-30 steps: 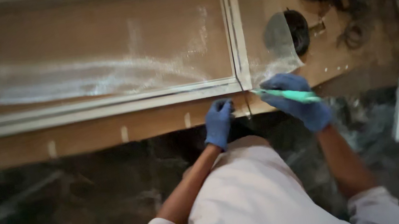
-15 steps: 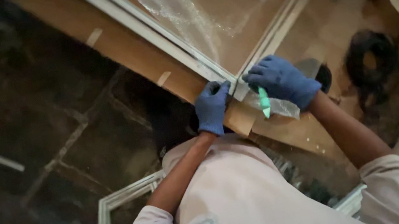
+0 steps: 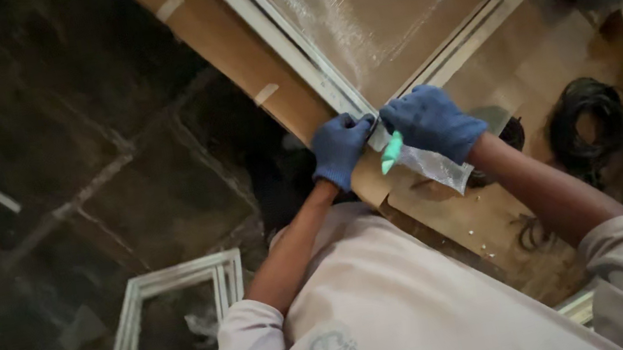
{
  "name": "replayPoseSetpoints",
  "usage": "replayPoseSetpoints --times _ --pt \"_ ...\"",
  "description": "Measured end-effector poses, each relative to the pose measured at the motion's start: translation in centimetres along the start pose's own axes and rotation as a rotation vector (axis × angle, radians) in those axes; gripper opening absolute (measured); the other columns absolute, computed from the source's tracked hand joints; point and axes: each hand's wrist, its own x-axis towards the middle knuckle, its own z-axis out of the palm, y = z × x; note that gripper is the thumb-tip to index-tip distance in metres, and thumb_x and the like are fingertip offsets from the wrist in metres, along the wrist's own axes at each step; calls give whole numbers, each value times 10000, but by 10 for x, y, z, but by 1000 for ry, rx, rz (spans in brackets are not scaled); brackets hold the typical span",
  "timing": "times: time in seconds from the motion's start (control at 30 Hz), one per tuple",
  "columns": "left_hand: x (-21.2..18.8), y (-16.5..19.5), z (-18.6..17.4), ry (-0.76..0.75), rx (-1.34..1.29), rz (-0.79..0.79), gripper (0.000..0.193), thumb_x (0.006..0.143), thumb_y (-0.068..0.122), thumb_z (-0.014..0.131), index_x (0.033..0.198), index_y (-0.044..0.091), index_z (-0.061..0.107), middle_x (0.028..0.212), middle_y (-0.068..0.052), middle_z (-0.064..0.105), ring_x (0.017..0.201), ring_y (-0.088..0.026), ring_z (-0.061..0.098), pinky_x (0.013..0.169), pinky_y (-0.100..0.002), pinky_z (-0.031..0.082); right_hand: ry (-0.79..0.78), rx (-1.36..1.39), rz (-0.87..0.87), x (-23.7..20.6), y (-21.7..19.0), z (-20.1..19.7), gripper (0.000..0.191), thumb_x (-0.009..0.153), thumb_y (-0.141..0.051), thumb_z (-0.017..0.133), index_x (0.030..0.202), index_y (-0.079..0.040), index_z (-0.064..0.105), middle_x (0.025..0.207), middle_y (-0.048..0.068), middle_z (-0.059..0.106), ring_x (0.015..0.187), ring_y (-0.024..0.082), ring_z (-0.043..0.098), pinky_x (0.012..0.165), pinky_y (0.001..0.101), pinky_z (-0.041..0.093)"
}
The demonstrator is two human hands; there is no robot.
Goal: The person lays window screen mesh over an aluminum frame on a workbench, aligns it, and uses a green roller tool to press a black rubber spline cord into the frame groove, working along the frame edges to secure the mesh. They reposition the frame and continue pressing the spline around the perimeter.
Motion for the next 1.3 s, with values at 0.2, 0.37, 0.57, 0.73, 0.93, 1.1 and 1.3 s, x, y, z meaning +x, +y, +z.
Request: replayPoseSetpoints --times 0.2,0.37,0.57,0.73,0.93,1.1,1.3 --pt "-4 15 11 53 32 -81 470 817 529 755 649 96 675 633 -138 675 600 -348 676 583 -467 507 212 7 35 -31 -10 8 115 817 -192 748 845 -130 656 724 83 630 629 300 628 586 440 475" --pt "-5 10 19 122 52 -37 440 822 488 778 653 97 668 651 -150 671 623 -357 663 567 -478 483 372 636 360 -46 -35 24 236 923 -204 787 1104 -59 739 982 78 755 836 181 702 745 286 559" --pt "-9 0 28 144 -10 -120 436 826 440 802 635 82 644 604 -154 637 552 -354 640 535 -469 474 305 1267 909 -49 -32 3 309 912 -210 765 1137 1 743 870 32 715 727 68 641 646 224 531" --pt "-7 -3 31 224 -13 -14 413 839 421 783 645 81 649 622 -152 636 558 -348 642 534 -471 478 262 1202 923 -34 -10 -16 267 935 -212 743 1067 19 761 775 21 705 618 81 628 545 235 487" --pt "-7 -5 32 194 25 -61 401 834 406 795 639 83 660 620 -152 642 565 -358 646 523 -471 466 160 1144 929 -24 -1 -3 260 934 -199 766 1050 33 764 744 37 696 581 76 613 521 238 481" --pt "-7 -6 34 197 3 -59 404 845 392 797 655 69 645 618 -161 637 572 -359 651 533 -467 474 169 1120 906 -18 0 13 256 936 -185 756 1074 31 751 797 7 730 595 50 626 538 227 523" --pt "-7 -10 35 216 -18 -13 368 849 372 779 700 61 650 655 -170 643 601 -360 654 549 -462 482 174 1015 824 -15 -4 9 215 952 -167 760 1031 33 767 760 9 711 595 42 609 527 229 506"
